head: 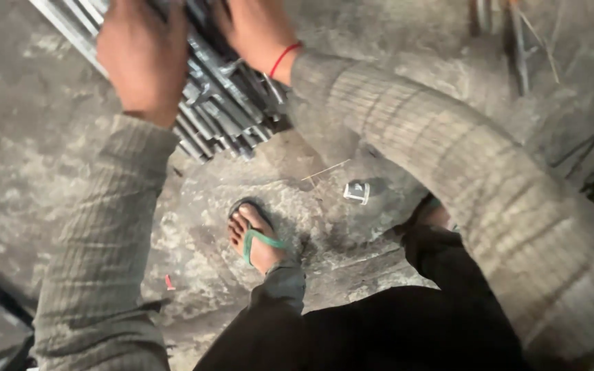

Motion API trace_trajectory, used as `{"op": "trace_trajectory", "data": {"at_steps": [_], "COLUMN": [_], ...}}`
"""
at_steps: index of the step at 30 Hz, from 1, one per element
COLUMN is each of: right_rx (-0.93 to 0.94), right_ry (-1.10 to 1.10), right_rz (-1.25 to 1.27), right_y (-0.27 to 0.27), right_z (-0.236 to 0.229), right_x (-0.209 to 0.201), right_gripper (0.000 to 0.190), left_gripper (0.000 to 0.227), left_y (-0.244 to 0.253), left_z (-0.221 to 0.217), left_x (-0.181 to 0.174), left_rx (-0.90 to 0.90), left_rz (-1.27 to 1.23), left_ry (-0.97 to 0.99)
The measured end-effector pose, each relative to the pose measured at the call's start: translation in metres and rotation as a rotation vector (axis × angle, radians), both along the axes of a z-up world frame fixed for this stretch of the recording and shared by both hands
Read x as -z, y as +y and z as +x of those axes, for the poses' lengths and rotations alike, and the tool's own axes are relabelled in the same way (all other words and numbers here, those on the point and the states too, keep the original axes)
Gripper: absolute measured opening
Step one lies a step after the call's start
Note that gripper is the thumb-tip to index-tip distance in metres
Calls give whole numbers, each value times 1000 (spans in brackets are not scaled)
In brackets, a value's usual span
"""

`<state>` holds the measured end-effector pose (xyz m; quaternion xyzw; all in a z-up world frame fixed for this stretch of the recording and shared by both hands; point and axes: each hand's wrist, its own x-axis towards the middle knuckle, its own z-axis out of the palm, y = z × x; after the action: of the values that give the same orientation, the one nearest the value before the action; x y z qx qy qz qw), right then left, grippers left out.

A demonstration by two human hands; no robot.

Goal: The person walks through a cluttered workshop and approaches a pile of metal rods. They pick up the rods and begin arranging them into a neat vertical stack on the floor, aligning them carefully by hand.

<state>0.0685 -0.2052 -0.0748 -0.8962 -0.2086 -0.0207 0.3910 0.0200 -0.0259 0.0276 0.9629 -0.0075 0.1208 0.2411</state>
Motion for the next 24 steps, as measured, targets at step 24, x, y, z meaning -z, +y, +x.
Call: {"op": "trace_trajectory", "data": {"at_steps": [24], "right_rx": [-238], "right_ry": [70], "right_rz": [-132], "right_y": [-71], "right_z": [-20], "right_x": [-85], "right_gripper": [53], "left_gripper": [38], "left_y": [17], "left_z": [17], "left_x": [-2], "left_rx": [392], "left_rz": [364], "left_ry": [93]}}
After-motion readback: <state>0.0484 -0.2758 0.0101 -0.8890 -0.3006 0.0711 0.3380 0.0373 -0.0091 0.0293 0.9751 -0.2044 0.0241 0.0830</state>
